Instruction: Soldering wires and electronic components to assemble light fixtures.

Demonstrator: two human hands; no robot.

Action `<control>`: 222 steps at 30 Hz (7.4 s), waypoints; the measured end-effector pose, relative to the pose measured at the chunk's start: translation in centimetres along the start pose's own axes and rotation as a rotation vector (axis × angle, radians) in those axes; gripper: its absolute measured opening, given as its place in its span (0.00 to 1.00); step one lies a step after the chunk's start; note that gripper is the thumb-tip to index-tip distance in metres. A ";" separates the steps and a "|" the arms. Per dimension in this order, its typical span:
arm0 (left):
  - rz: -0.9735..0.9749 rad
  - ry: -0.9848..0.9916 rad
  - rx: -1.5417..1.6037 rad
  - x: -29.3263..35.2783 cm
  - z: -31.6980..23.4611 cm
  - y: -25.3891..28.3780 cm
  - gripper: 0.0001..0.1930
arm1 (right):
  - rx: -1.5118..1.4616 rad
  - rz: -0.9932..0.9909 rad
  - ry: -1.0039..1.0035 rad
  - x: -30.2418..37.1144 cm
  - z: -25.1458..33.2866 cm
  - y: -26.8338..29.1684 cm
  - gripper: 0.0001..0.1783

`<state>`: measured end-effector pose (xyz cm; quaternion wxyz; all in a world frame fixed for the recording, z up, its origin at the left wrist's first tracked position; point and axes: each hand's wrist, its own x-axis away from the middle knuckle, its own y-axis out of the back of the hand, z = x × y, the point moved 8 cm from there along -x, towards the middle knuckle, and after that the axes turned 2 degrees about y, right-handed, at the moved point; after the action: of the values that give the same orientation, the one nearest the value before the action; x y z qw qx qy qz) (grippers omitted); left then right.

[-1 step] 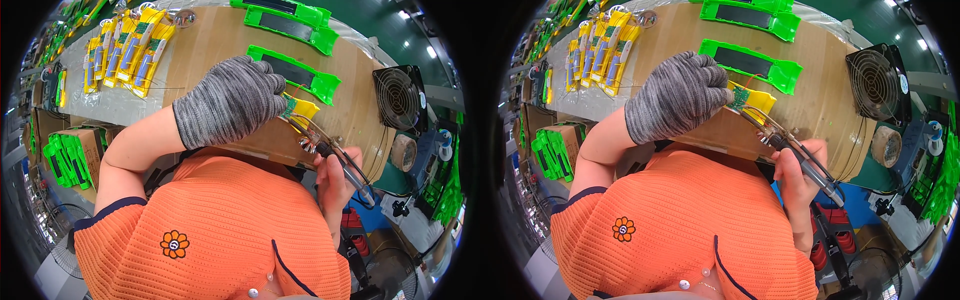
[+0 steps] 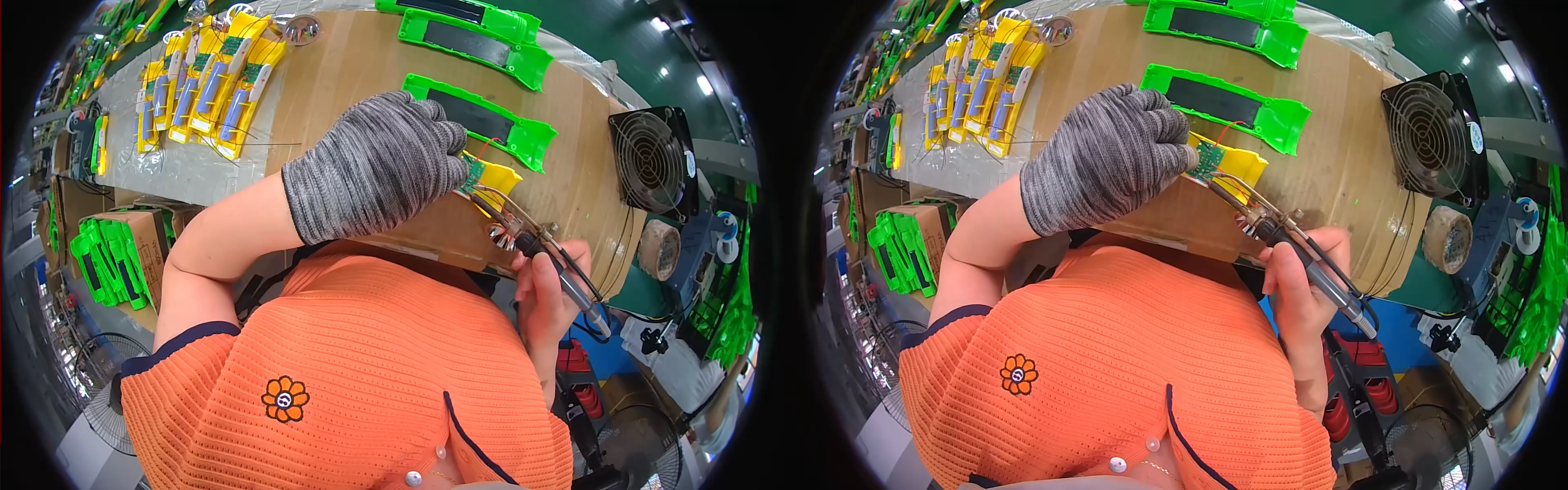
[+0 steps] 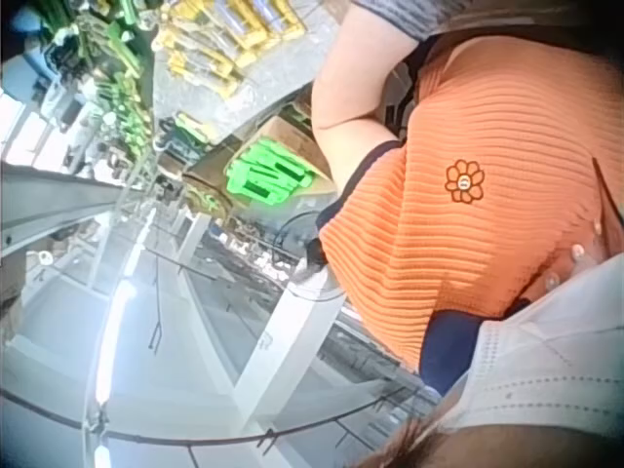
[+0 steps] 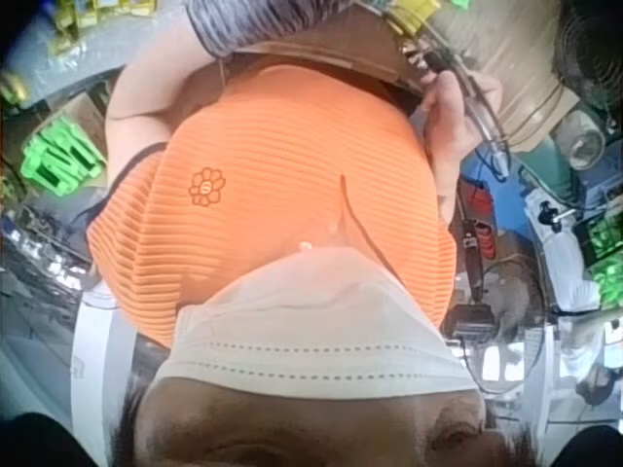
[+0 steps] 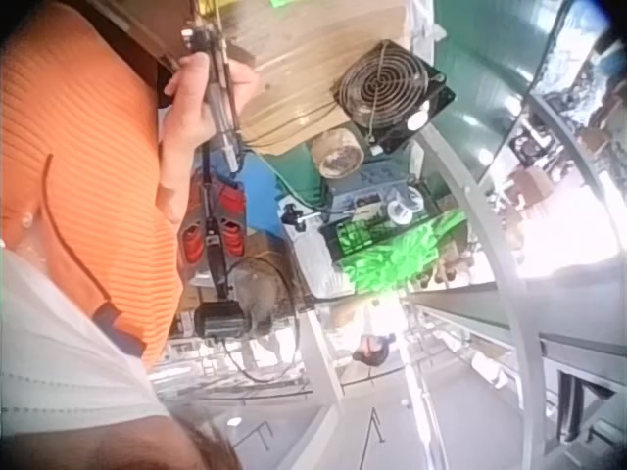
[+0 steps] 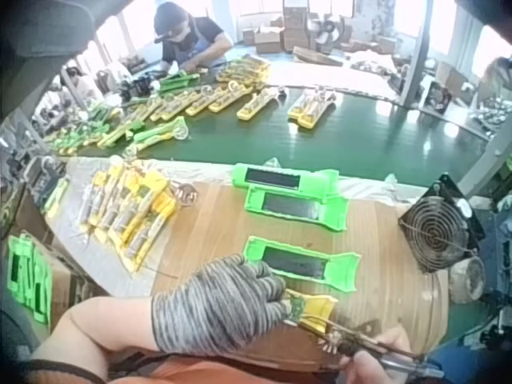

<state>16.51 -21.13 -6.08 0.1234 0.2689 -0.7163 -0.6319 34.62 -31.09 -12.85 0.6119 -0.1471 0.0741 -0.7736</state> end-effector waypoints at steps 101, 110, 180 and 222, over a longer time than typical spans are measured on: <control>0.114 0.059 -0.043 -3.6 6.4 -0.1 0.35 | -0.487 -0.350 0.237 -2.1 1.2 6.1 0.10; -0.179 0.627 -0.122 -7.2 32.8 11.9 0.14 | -0.477 -0.319 0.217 -2.2 0.3 6.9 0.11; -0.127 0.344 0.436 5.8 5.2 1.5 0.09 | -0.047 0.212 -0.134 -4.3 -0.5 -6.7 0.09; -0.047 0.331 0.377 5.3 5.1 1.4 0.09 | -0.063 0.121 -0.092 -4.3 0.5 -4.6 0.11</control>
<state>9.17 -19.68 -6.49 0.1720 0.4034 -0.7852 -0.4372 31.42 -25.80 -11.65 0.6553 -0.1970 0.0788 -0.7249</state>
